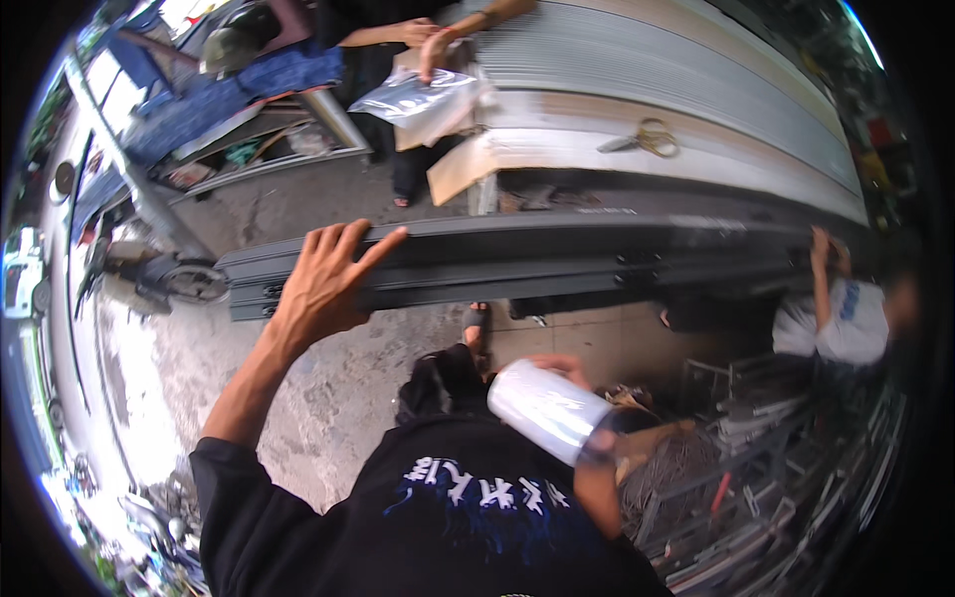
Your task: The person gathers long metal profiles, aligns them, and wraps them with plastic film and tape. They retrieve a roll of tape, cut it, and secure the wrapped bundle while others stand nearby.
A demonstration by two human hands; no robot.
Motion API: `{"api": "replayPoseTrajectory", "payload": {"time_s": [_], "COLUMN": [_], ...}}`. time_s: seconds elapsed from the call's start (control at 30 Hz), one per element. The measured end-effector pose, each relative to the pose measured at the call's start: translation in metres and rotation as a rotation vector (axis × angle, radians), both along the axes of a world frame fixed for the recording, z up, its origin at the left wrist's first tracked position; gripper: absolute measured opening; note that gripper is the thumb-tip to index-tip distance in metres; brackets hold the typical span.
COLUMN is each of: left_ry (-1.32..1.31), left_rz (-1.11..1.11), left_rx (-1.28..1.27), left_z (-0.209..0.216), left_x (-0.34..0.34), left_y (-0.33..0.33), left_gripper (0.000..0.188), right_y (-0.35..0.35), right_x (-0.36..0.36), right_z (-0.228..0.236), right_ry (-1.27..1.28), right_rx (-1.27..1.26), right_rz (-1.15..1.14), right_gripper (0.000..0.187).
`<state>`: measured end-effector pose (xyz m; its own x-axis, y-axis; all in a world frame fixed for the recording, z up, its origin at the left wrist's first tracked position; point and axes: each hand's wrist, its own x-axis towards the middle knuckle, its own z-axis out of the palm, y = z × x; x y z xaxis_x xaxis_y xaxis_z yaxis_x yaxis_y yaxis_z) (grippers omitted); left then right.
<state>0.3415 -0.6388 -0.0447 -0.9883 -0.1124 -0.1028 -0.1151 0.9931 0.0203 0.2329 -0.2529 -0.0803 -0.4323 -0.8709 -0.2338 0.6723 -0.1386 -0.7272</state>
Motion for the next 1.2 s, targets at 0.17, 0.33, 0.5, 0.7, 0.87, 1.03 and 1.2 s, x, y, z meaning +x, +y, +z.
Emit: {"api": "replayPoseTrajectory", "payload": {"time_s": [0.17, 0.33, 0.5, 0.7, 0.87, 1.03, 1.2], "left_ry": [-0.022, -0.291, -0.925, -0.809, -0.704, -0.719, -0.721], "left_rz": [-0.082, -0.131, 0.103, -0.344, -0.355, -0.37, -0.4], "left_rx": [0.145, 0.712, 1.208, 1.207, 1.449, 1.483, 1.506], "left_z": [0.018, 0.016, -0.046, -0.106, -0.088, -0.083, -0.095], "left_x": [0.002, -0.029, -0.072, -0.076, -0.065, -0.068, -0.062], "left_y": [-0.011, -0.093, -0.187, -0.185, -0.16, -0.153, -0.163], "left_gripper": [0.12, 0.114, 0.133, 0.155, 0.126, 0.106, 0.102], "right_y": [-0.03, -0.042, -0.079, -0.203, -0.285, -0.31, -0.326], "right_x": [0.026, 0.063, 0.116, 0.163, 0.174, 0.176, 0.185], "right_z": [-0.042, -0.092, -0.116, -0.141, -0.137, -0.115, -0.113], "right_ry": [-0.117, -0.377, -0.304, -0.191, -0.361, -0.321, -0.272], "right_rx": [-0.125, -0.321, -0.443, -0.325, -0.491, -0.364, -0.28], "right_rz": [0.017, -0.049, -0.54, -1.164, -1.321, -1.421, -1.456], "right_gripper": [0.124, 0.116, 0.124, 0.113, 0.107, 0.11, 0.109]}}
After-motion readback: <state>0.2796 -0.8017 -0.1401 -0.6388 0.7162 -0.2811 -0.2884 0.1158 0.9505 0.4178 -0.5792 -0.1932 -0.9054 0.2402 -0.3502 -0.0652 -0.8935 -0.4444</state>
